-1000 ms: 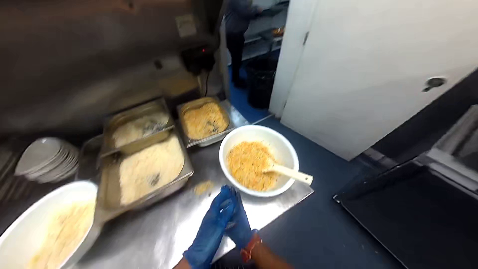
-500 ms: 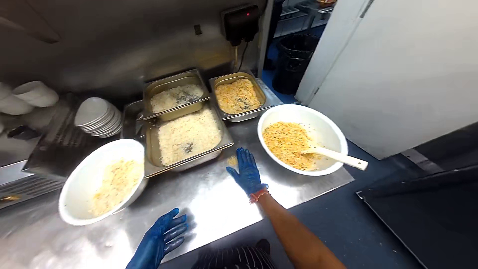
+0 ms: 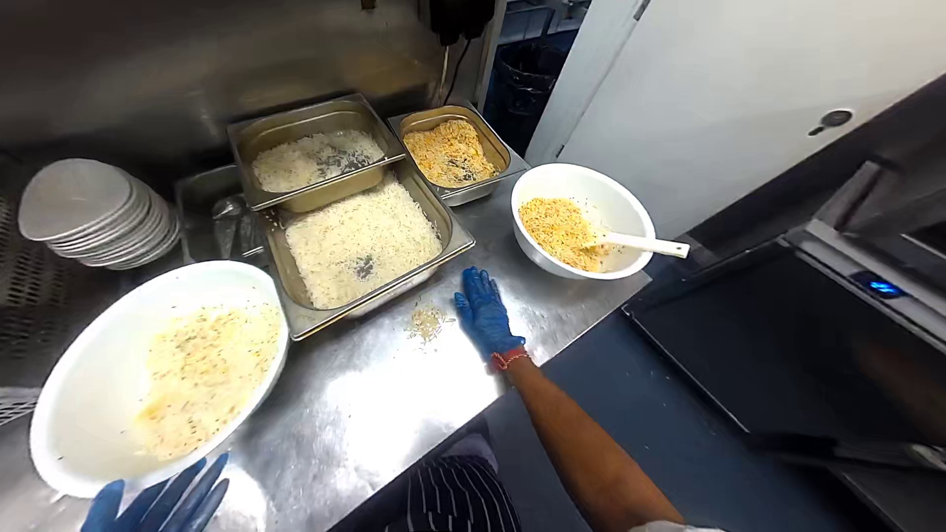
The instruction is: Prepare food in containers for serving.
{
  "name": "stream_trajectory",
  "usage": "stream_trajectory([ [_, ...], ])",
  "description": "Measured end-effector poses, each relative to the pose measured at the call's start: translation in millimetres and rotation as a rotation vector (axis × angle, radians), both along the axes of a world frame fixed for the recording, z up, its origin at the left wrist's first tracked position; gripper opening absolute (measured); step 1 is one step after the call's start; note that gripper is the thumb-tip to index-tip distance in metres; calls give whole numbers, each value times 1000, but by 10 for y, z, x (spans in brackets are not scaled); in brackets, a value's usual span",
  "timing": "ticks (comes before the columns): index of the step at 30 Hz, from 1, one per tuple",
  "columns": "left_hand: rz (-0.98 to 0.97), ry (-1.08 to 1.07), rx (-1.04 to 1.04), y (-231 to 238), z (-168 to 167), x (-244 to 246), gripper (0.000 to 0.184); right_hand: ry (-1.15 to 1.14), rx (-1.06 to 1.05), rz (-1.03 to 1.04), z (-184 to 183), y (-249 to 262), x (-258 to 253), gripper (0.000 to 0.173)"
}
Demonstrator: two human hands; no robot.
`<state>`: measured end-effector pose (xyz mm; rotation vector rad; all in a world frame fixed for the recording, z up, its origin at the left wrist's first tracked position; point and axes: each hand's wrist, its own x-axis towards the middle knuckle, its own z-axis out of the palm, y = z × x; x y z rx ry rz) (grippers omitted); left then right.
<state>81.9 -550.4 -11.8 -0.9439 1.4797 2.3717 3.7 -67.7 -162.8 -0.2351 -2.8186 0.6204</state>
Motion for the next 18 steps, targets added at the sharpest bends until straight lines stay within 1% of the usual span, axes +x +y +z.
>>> stream_trajectory([
  [2, 16, -2, -49, 4, 51, -133, 62, -25, -23, 106, 33, -374, 22, 65],
  [3, 26, 17, -66, 5, 48, -187, 56, -51, -65, 185, 88, -534, 44, 62],
  [5, 20, 33, -76, -58, -20, -252, 50, -76, -199, 311, 199, -678, 73, 56],
  [6, 32, 29, -97, -71, -44, -290, 47, -35, -237, 318, 215, -665, 49, 52],
  [8, 76, -1, -168, -27, -11, -345, 41, 57, -188, 239, 164, -540, -78, 49],
  [9, 97, -32, -225, 31, 53, -355, 36, 42, -124, 209, 130, -496, -123, 51],
  [11, 129, -48, -270, 24, 46, -398, 30, -43, -39, 252, 98, -547, -168, 56],
  [13, 126, -22, -231, -48, 0, -422, 33, -90, -60, 375, 111, -714, -121, 55],
  [15, 60, -7, -216, -172, -59, -383, 42, -88, -132, 479, 154, -803, -15, 52],
  [16, 22, -23, -245, -203, -37, -328, 47, -52, -171, 492, 184, -788, 23, 50],
  [18, 37, -86, -379, -55, 134, -158, 51, 23, -203, 443, 249, -671, 38, 48],
])
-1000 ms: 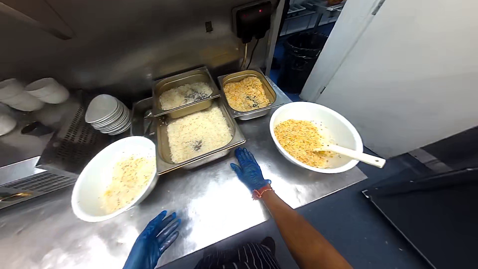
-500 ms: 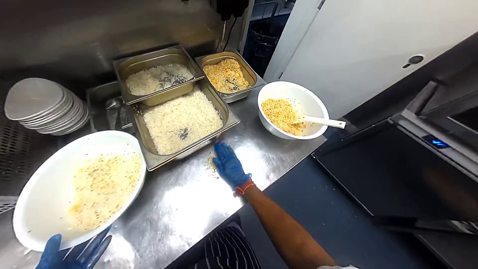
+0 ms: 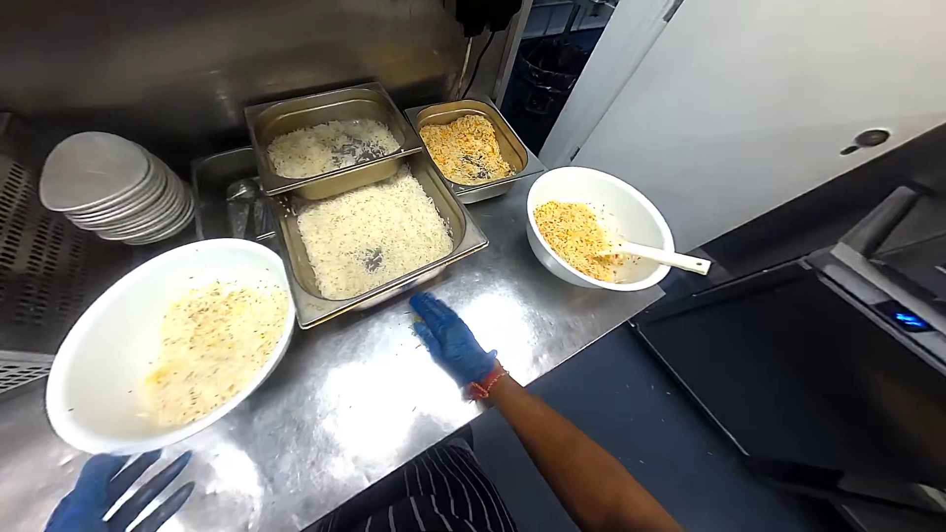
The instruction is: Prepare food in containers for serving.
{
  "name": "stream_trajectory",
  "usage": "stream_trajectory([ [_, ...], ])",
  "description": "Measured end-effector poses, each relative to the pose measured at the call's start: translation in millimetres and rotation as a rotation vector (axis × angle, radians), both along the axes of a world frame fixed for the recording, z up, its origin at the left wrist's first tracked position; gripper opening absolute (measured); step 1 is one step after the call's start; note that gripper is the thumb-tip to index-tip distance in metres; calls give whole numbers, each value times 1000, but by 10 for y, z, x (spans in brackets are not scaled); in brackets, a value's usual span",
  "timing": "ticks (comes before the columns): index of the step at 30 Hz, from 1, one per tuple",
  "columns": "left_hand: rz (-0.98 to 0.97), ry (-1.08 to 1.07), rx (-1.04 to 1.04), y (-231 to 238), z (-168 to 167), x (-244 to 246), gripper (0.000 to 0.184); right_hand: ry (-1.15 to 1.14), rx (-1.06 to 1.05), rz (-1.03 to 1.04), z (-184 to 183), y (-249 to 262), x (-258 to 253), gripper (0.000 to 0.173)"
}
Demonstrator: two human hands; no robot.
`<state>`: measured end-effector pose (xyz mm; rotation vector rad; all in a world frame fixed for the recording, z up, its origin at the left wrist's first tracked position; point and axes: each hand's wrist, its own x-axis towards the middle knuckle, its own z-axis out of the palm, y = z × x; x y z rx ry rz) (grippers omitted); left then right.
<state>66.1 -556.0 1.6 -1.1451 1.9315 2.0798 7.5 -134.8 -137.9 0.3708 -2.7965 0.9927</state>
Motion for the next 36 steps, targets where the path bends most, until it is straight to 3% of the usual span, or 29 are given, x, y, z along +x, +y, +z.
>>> stream_trajectory([
  [3, -133, 149, -129, 130, -57, 372, 47, -29, 58, -55, -26, 137, -30, 58],
  [5, -352, 254, 29, 360, -121, 534, 39, -124, 136, -9, -72, 127, -48, 72],
  [8, -683, 90, 317, 870, -133, 592, 45, -176, 241, 107, -36, 3, -90, 87],
  [10, -777, -45, 340, 1221, -185, 596, 45, -141, 286, 210, -34, -48, -112, 70],
  [13, -846, -74, 434, 1481, -440, 565, 45, -11, 241, 302, -133, -7, -112, 43],
  [17, -728, -72, 507, 1789, -651, 450, 43, 20, 98, 215, -88, 190, 45, 41],
  [21, -640, -60, 491, 1804, -696, 435, 42, -87, 207, -19, -136, 118, 84, 69],
  [24, -508, -56, 461, 1672, -629, 490, 44, -143, 151, 114, -93, -110, 105, 61],
  [27, -246, -1, 416, 1437, -455, 459, 46, -9, 68, 248, 57, -357, -68, 52],
  [31, 75, 72, 302, 927, -306, 320, 51, -56, 163, 515, 195, -1004, -443, 50],
  [34, 132, 100, 245, 676, -150, 232, 48, -243, 270, 499, 312, -1459, -620, 58],
  [36, 60, 93, 228, 602, -65, 295, 48, -308, 305, 403, 252, -1623, -678, 66],
])
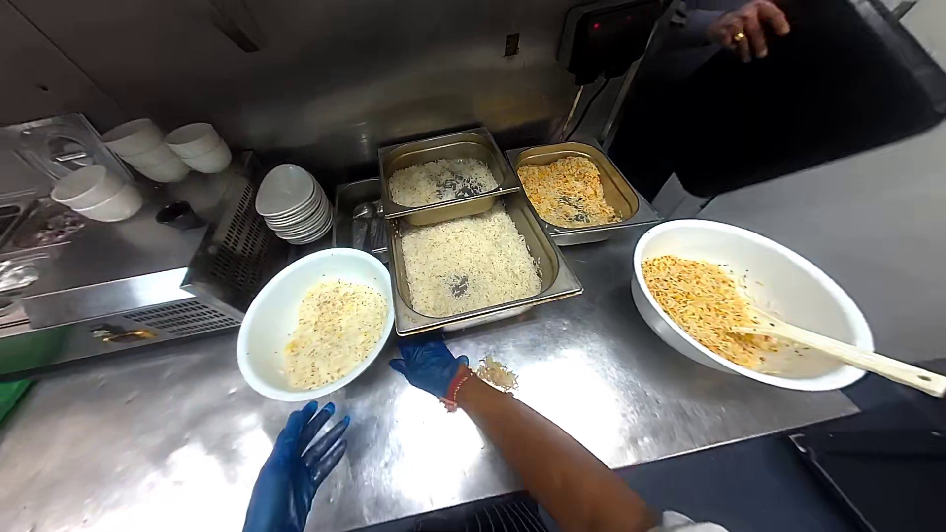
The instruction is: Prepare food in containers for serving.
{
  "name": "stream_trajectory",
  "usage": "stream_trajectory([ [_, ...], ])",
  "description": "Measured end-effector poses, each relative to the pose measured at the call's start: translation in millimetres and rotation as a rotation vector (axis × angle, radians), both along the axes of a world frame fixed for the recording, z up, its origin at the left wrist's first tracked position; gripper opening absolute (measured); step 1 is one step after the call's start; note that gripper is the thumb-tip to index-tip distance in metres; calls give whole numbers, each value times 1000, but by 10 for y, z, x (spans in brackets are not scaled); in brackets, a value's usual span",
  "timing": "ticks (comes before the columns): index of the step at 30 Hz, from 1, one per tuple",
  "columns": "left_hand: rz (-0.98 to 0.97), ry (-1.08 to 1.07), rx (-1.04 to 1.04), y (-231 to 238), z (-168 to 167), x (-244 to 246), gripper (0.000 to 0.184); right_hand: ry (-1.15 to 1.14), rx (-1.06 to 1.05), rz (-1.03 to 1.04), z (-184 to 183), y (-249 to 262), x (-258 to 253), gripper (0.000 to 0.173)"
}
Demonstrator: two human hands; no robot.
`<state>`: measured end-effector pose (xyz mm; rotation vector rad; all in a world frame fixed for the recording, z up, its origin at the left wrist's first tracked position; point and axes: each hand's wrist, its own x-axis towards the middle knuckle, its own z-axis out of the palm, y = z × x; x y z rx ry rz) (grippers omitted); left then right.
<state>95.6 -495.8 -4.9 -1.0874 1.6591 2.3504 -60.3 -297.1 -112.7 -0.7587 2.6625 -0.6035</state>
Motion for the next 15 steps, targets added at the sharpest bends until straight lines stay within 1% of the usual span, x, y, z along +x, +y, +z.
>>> stream_trajectory([
  [2, -126, -9, -28, -49, 34, 107, 49, -8, 45, -72, -45, -64, -12, 74],
  [4, -239, -22, -47, -113, 22, 234, 49, 3, 78, -118, -32, -24, 74, 79],
  [6, -339, -26, -45, -168, -5, 368, 51, -2, 180, -125, -11, 183, 282, 85],
  [7, -400, -22, -40, -189, -21, 415, 52, -14, 222, -138, 26, 346, 413, 85],
  [9, -511, -13, -22, -179, -76, 452, 54, -9, 221, -166, 188, 697, 593, 76],
  [11, -594, -26, -21, -142, -113, 449, 54, 102, 113, -191, 284, 903, 631, 60],
  [13, -656, -39, -46, -79, -153, 404, 52, 126, 49, -164, 216, 978, 524, 53],
  [15, -719, -39, -117, 13, -206, 302, 48, 97, 39, -157, 63, 998, 420, 54],
])
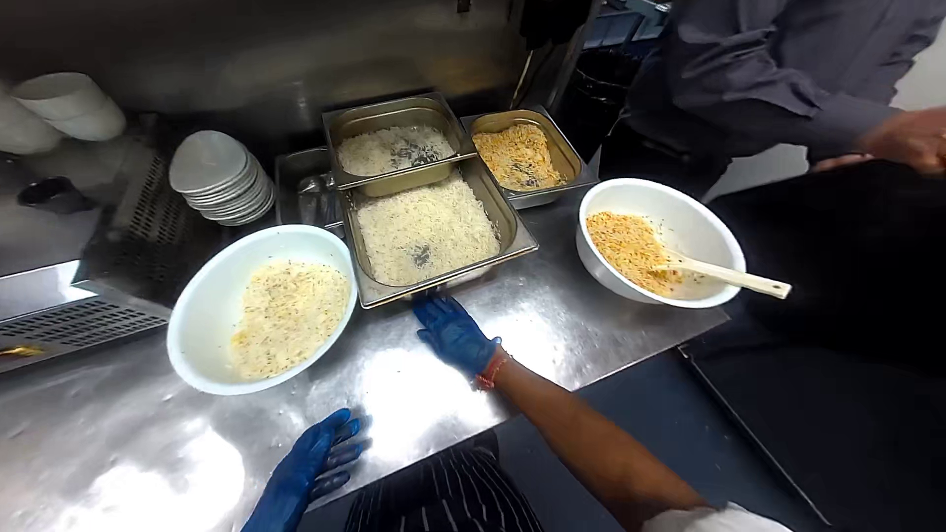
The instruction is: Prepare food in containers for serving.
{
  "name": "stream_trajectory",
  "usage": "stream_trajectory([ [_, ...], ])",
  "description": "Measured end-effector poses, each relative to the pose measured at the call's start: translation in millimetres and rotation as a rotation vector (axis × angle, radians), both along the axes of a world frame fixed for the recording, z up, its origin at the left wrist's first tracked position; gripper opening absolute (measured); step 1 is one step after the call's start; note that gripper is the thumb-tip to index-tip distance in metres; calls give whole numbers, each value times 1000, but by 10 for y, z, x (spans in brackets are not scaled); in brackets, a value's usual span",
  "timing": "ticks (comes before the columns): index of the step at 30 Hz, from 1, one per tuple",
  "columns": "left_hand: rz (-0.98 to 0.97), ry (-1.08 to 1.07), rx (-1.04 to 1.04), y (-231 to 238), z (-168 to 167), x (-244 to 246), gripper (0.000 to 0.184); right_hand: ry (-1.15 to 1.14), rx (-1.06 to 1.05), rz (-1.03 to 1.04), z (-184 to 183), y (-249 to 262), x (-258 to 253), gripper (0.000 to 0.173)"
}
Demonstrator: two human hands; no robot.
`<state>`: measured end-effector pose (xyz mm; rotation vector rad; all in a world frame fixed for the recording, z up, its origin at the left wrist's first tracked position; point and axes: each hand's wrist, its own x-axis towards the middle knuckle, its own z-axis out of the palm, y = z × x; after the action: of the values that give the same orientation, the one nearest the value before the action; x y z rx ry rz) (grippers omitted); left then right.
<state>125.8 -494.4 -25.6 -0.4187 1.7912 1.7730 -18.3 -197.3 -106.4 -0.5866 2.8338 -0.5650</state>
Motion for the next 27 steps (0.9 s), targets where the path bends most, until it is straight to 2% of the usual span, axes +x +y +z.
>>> stream_trajectory([
  [2, -32, 58, -91, 125, -85, -81, 45, -24, -17, 1, -95, 42, 13, 55],
  [5, -93, 211, -278, 208, -286, -147, 44, 43, -145, 83, -56, 184, 261, 45],
  [7, -112, 248, -321, 250, -374, -178, 43, 231, -261, -69, -145, 374, 432, 38],
  [9, -110, 186, -206, 320, -346, -127, 34, 309, -270, -357, -315, 498, 564, 43],
  [10, -155, 116, -97, 347, -285, -82, 34, 279, -228, -459, -385, 491, 608, 52],
  [12, -316, -42, 119, 383, -196, 25, 41, 218, -139, -519, -475, 353, 649, 72],
  [13, -404, -92, 192, 399, -238, 84, 44, 198, -107, -500, -479, 269, 636, 76],
  [15, -570, -107, 222, 430, -431, 214, 45, 146, -91, -405, -448, 134, 567, 71],
  [18, -801, 85, 162, 493, -732, 361, 40, 170, -187, -246, -448, 72, 534, 47],
  [20, -745, 12, 251, 607, -885, 409, 40, 210, -285, -135, -452, 92, 595, 38],
  [22, -521, -235, 461, 778, -1083, 456, 45, 198, -346, 0, -449, 127, 731, 37],
  [24, -331, -353, 561, 950, -1272, 476, 50, 167, -407, 115, -417, 163, 854, 35],
  [27, -119, -359, 549, 1309, -1213, 430, 50, 167, -458, 71, -283, 299, 815, 36],
])
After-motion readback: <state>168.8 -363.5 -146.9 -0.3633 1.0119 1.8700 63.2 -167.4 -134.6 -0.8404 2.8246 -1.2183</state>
